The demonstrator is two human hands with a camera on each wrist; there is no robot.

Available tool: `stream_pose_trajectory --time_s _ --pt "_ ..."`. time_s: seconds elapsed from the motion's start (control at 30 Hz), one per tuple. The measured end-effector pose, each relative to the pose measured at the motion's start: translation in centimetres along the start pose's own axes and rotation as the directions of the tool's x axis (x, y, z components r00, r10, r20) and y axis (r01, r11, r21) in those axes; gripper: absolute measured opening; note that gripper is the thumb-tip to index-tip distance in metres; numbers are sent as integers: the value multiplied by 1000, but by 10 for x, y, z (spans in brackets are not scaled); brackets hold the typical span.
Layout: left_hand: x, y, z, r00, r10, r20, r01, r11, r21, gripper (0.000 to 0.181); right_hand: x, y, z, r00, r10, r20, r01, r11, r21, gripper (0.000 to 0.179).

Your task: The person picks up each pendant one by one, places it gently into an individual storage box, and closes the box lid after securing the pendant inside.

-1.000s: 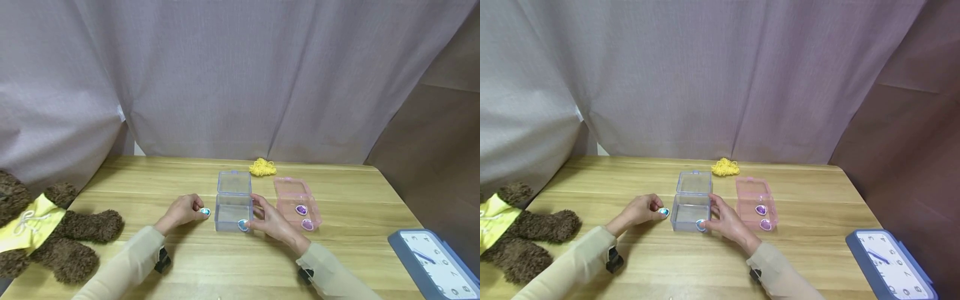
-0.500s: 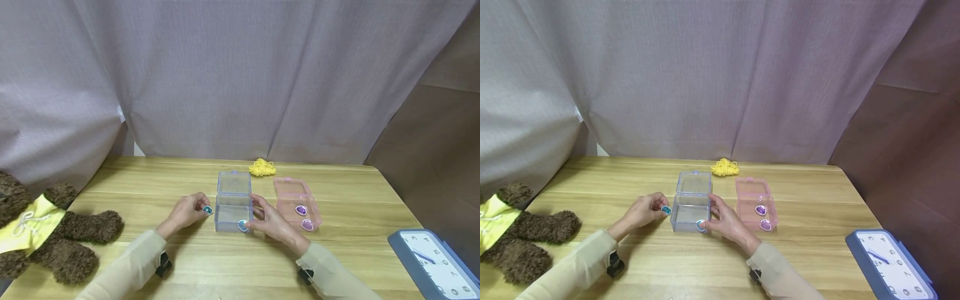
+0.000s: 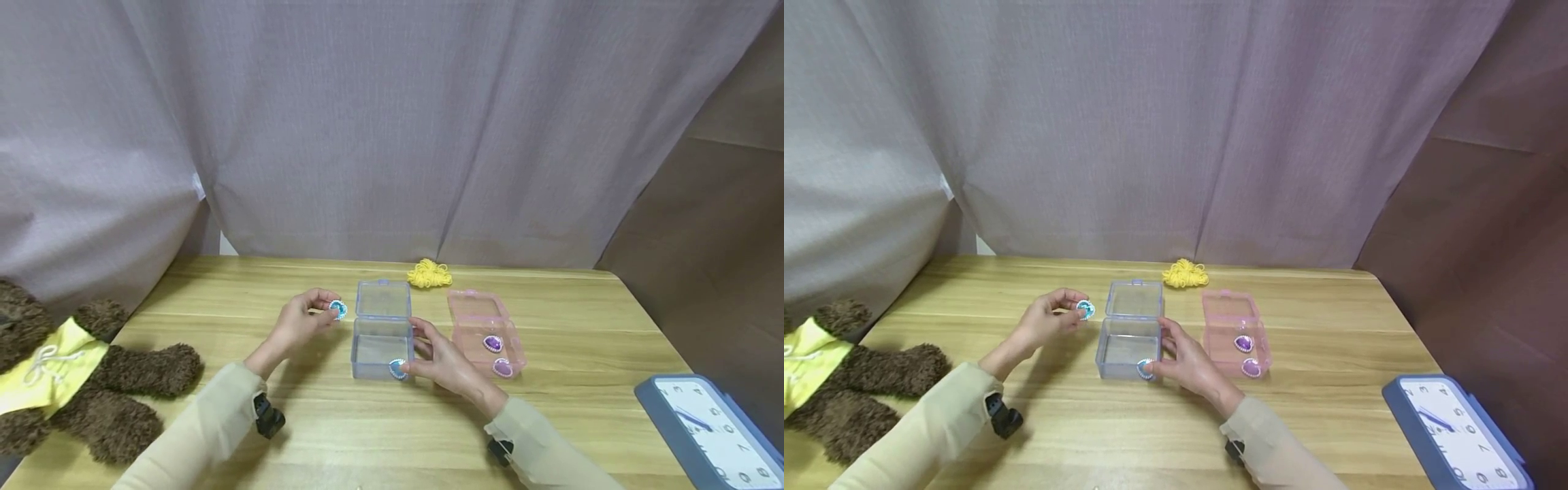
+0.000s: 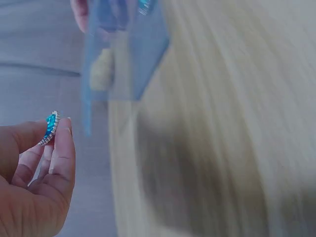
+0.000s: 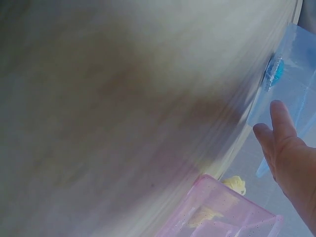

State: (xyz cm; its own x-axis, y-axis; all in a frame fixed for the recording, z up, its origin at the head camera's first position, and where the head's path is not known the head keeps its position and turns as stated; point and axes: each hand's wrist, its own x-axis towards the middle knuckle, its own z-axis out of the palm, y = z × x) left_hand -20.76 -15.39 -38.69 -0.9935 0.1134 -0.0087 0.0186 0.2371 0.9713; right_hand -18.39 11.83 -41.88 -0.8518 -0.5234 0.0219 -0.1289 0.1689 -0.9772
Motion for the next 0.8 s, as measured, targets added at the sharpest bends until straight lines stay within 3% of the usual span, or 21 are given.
stream_pose_trajectory --time_s 0.3,0.8 --pt "0 17 24 989 12 144 1 996 -89 34 -1 1 0 1000 12 -12 -13 999 -30 86" --pt "3 16 54 954 -2 300 45 990 -136 29 -1 -1 -1 1000 23 -11 -24 999 -44 85"
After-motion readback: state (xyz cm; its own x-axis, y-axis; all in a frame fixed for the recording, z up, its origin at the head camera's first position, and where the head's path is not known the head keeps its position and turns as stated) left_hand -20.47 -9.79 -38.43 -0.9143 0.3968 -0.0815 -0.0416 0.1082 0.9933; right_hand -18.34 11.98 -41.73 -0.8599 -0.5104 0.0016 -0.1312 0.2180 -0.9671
